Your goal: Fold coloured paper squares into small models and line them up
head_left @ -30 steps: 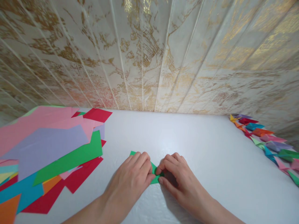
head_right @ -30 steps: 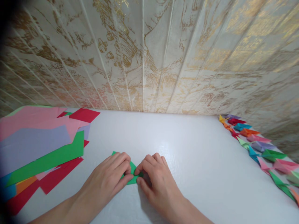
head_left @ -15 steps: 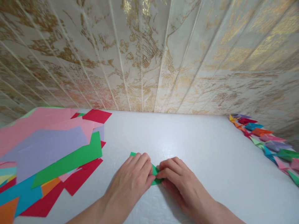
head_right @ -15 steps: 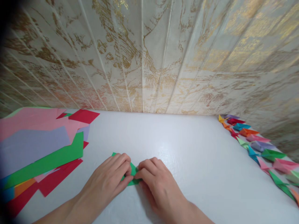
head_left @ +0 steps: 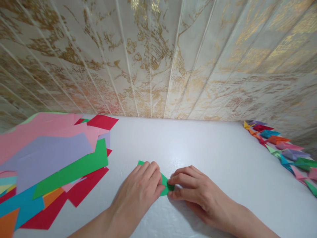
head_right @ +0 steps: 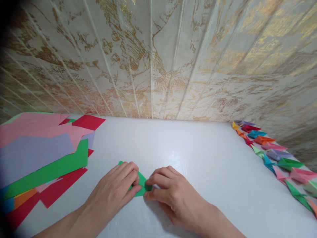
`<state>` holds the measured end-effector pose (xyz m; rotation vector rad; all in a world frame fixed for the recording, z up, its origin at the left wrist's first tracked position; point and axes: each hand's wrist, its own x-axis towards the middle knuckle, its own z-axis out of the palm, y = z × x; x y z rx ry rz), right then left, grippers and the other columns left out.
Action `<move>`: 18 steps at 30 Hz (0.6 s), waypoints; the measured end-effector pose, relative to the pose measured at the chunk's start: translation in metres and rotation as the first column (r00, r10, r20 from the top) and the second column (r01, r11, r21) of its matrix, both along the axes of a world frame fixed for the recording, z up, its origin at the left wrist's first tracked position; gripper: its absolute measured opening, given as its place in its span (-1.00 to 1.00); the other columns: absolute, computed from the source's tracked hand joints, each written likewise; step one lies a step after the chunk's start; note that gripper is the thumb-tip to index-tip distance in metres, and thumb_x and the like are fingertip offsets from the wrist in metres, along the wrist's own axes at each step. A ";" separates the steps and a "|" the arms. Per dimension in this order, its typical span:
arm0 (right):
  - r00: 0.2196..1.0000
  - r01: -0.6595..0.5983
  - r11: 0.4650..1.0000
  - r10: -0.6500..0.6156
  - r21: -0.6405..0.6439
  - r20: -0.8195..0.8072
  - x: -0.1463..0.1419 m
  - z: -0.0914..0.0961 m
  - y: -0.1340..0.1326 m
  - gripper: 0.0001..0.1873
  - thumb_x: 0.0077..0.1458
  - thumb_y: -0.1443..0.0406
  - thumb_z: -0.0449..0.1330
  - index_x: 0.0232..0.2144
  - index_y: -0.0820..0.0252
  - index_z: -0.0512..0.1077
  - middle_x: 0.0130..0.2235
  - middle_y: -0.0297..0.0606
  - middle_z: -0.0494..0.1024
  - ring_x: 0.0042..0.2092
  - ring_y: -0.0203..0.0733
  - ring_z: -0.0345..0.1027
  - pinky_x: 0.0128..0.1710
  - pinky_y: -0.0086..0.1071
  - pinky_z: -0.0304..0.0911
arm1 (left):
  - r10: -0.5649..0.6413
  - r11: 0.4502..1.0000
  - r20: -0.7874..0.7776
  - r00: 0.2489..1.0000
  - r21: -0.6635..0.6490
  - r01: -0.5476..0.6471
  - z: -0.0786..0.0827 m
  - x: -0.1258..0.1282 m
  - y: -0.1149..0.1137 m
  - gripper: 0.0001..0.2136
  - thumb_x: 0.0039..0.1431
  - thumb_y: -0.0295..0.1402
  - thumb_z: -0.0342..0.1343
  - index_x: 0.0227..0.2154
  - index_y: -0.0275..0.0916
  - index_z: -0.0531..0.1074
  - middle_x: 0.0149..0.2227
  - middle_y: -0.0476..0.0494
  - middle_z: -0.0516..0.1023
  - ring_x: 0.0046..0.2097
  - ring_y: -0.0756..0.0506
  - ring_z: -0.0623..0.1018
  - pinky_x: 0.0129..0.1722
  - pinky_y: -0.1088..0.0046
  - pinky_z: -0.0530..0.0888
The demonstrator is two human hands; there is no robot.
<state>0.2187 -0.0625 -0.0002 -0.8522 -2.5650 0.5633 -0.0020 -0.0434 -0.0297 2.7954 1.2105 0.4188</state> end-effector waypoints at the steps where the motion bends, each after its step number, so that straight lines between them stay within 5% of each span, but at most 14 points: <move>1: 1.000 -0.001 1.000 0.000 -0.012 -0.005 0.001 0.001 0.000 -0.65 0.24 0.53 0.03 -0.08 0.14 0.48 -0.07 -0.15 0.57 -0.04 -0.11 0.39 -0.07 -0.21 0.28 | 0.002 1.000 -0.004 1.000 0.002 -0.002 0.000 0.000 -0.001 -0.79 0.11 -0.56 0.26 -0.39 -0.21 0.32 -0.31 -0.03 0.43 -0.29 -0.15 0.45 -0.27 0.26 0.44; 12: 0.997 0.014 0.999 -0.017 0.044 0.073 -0.004 0.001 -0.004 -0.69 0.29 0.48 0.00 -0.08 0.19 0.48 -0.16 -0.16 0.59 -0.09 -0.12 0.40 -0.09 -0.20 0.26 | -0.019 0.999 0.053 0.998 -0.036 0.020 0.000 -0.005 0.002 -0.85 0.24 -0.59 0.14 -0.30 -0.21 0.34 -0.30 -0.02 0.45 -0.28 -0.14 0.45 -0.23 0.26 0.40; 18: 0.997 0.029 1.000 -0.029 0.006 0.071 -0.005 -0.001 -0.005 -0.71 0.28 0.47 0.01 -0.12 0.15 0.48 -0.19 -0.18 0.58 -0.06 -0.11 0.39 -0.04 -0.18 0.22 | -0.093 0.971 -0.029 0.995 0.220 0.097 -0.005 -0.016 -0.033 -0.70 0.32 -0.56 -0.07 0.01 -0.22 0.43 -0.01 -0.14 0.55 -0.05 -0.17 0.48 -0.05 0.28 0.37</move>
